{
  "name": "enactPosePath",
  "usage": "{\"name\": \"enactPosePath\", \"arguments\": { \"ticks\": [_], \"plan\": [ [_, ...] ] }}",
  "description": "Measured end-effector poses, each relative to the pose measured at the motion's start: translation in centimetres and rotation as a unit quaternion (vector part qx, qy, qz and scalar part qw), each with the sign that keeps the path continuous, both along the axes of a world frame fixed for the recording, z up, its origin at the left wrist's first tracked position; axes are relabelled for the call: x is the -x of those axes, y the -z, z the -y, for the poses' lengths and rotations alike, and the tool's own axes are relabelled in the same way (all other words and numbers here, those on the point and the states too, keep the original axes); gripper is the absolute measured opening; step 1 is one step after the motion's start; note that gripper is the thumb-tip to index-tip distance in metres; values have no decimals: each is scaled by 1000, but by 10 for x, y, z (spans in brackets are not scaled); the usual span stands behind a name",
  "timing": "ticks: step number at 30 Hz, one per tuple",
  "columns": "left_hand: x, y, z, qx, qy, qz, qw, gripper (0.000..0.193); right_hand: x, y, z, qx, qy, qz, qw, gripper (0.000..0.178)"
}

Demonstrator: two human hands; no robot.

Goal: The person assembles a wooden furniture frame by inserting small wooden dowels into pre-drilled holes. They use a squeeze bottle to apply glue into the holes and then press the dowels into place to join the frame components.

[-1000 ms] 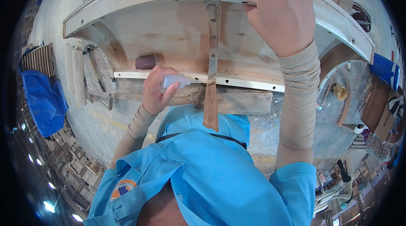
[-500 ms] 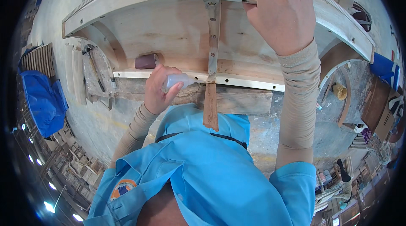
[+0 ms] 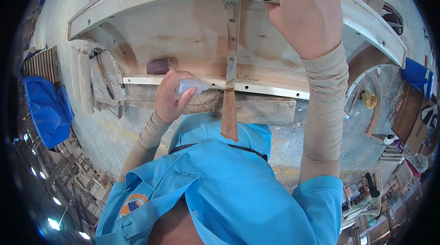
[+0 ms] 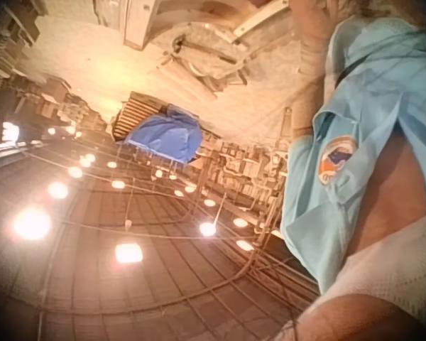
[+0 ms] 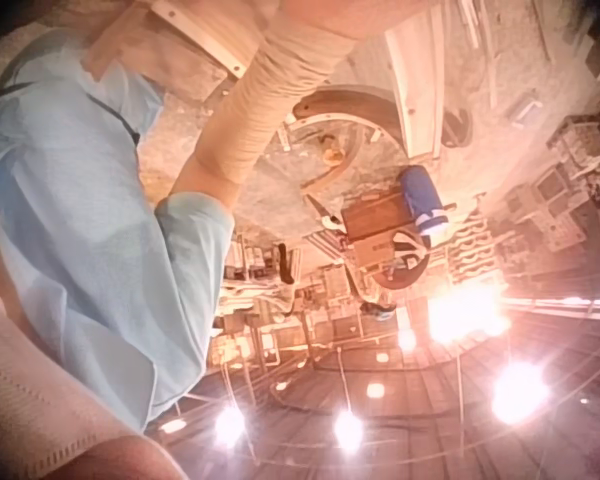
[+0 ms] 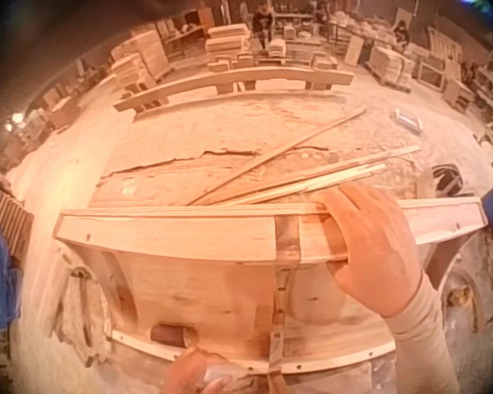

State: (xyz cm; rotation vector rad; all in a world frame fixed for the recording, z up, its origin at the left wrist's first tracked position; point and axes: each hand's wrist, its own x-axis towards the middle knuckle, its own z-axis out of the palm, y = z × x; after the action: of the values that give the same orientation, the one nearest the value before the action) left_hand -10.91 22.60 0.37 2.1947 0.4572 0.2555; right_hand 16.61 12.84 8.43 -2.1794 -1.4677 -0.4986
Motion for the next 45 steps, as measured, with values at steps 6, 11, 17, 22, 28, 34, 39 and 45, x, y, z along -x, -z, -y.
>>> {"name": "enactPosePath", "arguments": {
  "ticks": [6,11,17,22,28,34,39,45],
  "plan": [
    [-2,3,2,15,3,-15,1000,25,-5,3,0,4,-13,-3,1000,41],
    [-1,6,0,26,-11,-13,1000,24,-8,5,1,1,-19,8,1000,40],
    [-2,10,2,62,-36,2,997,24,-3,0,-1,18,-6,-2,1000,39],
    [-3,10,4,74,-33,-20,997,21,-3,1,-1,17,0,-14,1000,40],
    [0,13,3,67,-44,3,997,23,1,-3,-2,17,-2,-2,1000,40],
    [-1,14,5,82,-57,8,995,23,-2,-1,-2,41,20,-8,999,40],
    [-4,16,7,67,-47,2,997,23,-4,1,-2,28,5,-17,999,39],
    [-2,8,4,90,-51,-6,995,22,-6,3,-2,22,0,-21,1000,39]
  ]
}}
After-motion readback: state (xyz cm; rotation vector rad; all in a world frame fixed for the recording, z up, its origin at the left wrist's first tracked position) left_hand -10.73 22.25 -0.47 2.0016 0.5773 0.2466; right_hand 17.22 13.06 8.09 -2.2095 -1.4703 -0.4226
